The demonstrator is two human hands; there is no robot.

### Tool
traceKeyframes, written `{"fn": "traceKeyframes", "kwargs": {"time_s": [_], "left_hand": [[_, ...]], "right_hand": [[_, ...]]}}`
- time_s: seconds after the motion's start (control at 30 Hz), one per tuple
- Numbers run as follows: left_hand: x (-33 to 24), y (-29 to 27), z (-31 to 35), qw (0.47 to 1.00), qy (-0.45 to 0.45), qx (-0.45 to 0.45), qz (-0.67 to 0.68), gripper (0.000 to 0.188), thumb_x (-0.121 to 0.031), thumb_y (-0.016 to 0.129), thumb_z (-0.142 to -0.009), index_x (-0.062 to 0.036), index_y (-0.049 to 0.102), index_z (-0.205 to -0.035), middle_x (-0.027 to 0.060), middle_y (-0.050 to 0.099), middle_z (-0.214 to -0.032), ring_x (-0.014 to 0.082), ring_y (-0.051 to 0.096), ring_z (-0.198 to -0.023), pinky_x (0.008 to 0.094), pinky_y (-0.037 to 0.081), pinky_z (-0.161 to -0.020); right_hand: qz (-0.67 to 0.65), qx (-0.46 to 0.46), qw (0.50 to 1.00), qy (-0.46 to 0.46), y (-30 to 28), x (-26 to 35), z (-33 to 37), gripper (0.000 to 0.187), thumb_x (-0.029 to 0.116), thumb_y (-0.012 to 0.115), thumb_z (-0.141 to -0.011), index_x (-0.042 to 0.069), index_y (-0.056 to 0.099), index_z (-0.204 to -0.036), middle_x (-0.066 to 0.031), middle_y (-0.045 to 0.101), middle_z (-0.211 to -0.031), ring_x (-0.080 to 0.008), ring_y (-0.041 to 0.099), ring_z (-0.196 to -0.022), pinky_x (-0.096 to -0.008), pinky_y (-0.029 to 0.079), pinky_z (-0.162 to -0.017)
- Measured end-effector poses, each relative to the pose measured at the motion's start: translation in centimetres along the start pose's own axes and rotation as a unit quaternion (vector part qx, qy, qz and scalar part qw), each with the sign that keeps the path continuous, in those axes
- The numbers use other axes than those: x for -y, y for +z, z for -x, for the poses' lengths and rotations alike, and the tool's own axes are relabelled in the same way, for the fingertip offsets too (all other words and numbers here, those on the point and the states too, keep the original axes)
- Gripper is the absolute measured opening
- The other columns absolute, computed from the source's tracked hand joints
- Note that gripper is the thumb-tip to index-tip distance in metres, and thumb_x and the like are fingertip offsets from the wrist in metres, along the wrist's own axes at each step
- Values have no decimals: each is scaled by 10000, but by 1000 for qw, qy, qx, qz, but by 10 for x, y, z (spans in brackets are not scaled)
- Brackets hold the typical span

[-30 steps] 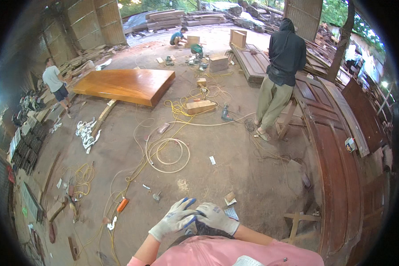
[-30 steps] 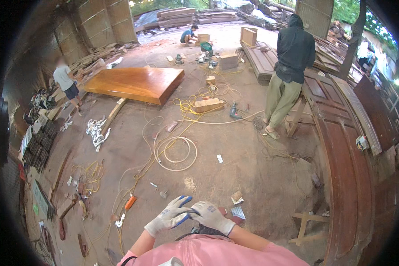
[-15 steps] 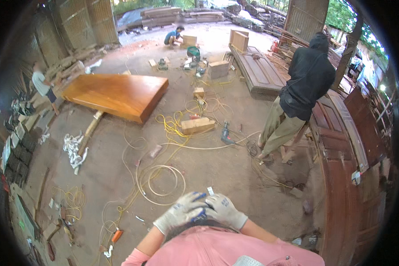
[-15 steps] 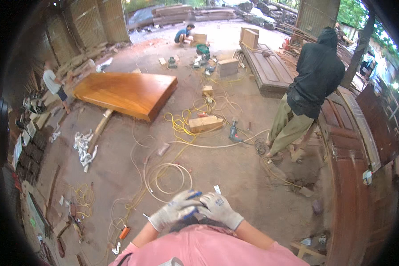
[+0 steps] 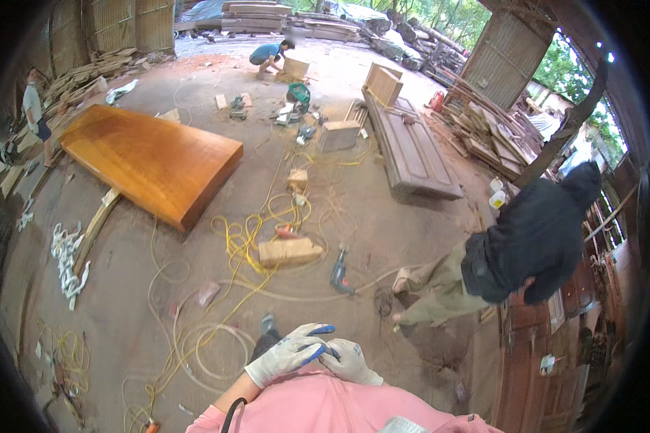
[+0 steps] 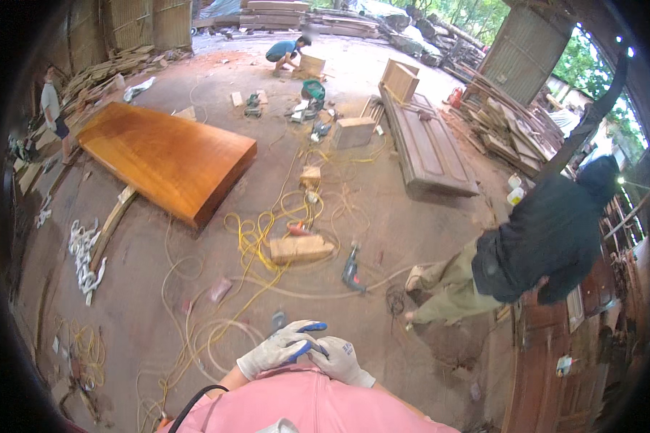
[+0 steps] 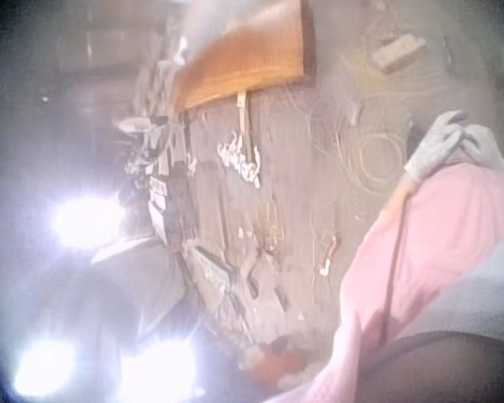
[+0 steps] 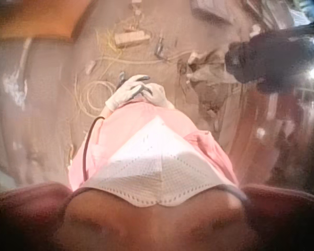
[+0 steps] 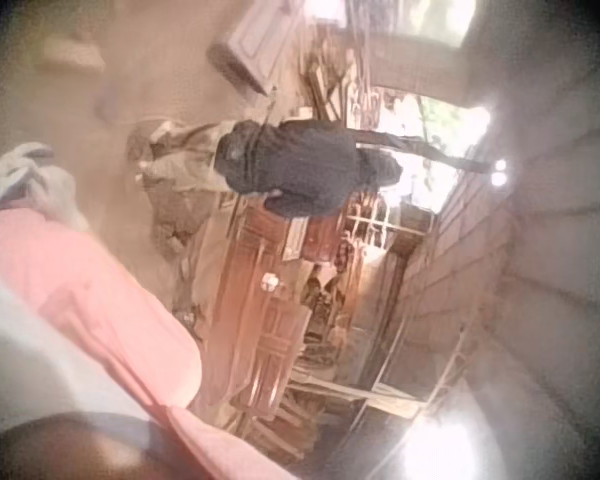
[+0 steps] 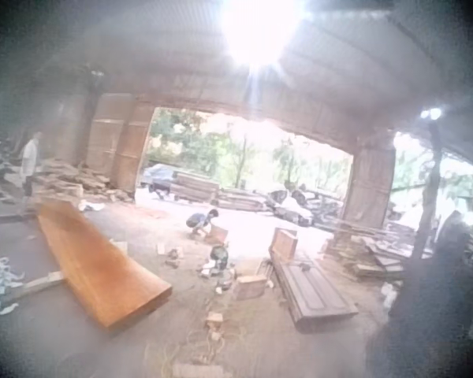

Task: The person applies a dark wood filler to a large wooden door using a putty knife, then smooths the surface with a cloth. Later, the person uses an angle grinder to grind the door surface, producing sparks.

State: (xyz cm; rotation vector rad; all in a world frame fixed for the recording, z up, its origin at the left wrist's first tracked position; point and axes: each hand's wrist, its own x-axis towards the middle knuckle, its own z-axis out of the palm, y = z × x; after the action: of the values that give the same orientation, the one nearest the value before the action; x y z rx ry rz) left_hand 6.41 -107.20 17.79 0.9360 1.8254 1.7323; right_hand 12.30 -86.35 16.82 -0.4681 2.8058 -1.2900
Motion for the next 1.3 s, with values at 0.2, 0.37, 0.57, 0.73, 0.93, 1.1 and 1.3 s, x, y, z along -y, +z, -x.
{"fn": "traceKeyframes", "kwargs": {"time_s": [0.2, 0.37, 0.57, 0.73, 0.93, 1.1, 1.3], "left_hand": [[-6, -109, -136, 999, 20, 42, 28, 396, -355, 502, -1040, -61, 740, -1159, 152, 502, -1515, 323, 360, -1463, 451, 248, -1216], [8, -139, -216, 995, 23, 85, 48, 357, -326, 537, -1029, -52, 743, -1126, 146, 506, -1517, 331, 348, -1466, 469, 243, -1215], [30, -152, -304, 996, 32, 77, 33, 330, -315, 550, -1028, -50, 734, -1102, 150, 526, -1493, 342, 377, -1444, 470, 268, -1205], [20, -162, -391, 981, 98, 91, -142, 323, -350, 591, -999, -101, 722, -1157, 142, 513, -1503, 368, 406, -1426, 482, 295, -1192], [32, -145, -449, 979, 74, 75, -174, 332, -372, 633, -962, -152, 698, -1202, 158, 505, -1499, 393, 407, -1424, 495, 322, -1180], [44, -154, -467, 987, 58, 107, -106, 295, -358, 603, -981, -142, 723, -1143, 165, 473, -1530, 394, 369, -1445, 507, 267, -1203], [59, -181, -484, 984, 86, 132, -83, 338, -381, 593, -1007, -182, 722, -1248, 126, 469, -1543, 374, 355, -1464, 477, 281, -1214]], "right_hand": [[19, -60, 998, -13, -59, -34, -139, 213, 202, 763, -810, 42, 623, -832, -160, 599, -777, -391, 604, -732, -461, 473, -654], [-12, -123, 992, -11, -79, -64, -186, 208, 154, 782, -788, 47, 605, -817, -137, 562, -740, -369, 562, -677, -468, 447, -613], [4, -150, 989, 12, -120, -120, -243, 216, 207, 765, -821, 50, 617, -839, -134, 584, -760, -380, 579, -705, -463, 464, -644], [-63, -165, 984, 17, -183, -151, -295, 233, 239, 735, -809, 40, 659, -903, -160, 657, -863, -399, 630, -818, -461, 493, -722], [-46, -131, 990, 27, -223, -207, -312, 234, 238, 733, -785, 60, 701, -933, -152, 699, -910, -392, 663, -848, -458, 512, -733], [-157, -110, 978, 84, -221, -213, -322, 210, 177, 707, -818, 39, 739, -974, -157, 743, -932, -342, 725, -864, -419, 543, -740], [-258, -25, 947, 190, -233, -204, -349, 273, 190, 675, -892, 13, 740, -1089, -138, 760, -1009, -227, 736, -929, -346, 551, -791]]}}
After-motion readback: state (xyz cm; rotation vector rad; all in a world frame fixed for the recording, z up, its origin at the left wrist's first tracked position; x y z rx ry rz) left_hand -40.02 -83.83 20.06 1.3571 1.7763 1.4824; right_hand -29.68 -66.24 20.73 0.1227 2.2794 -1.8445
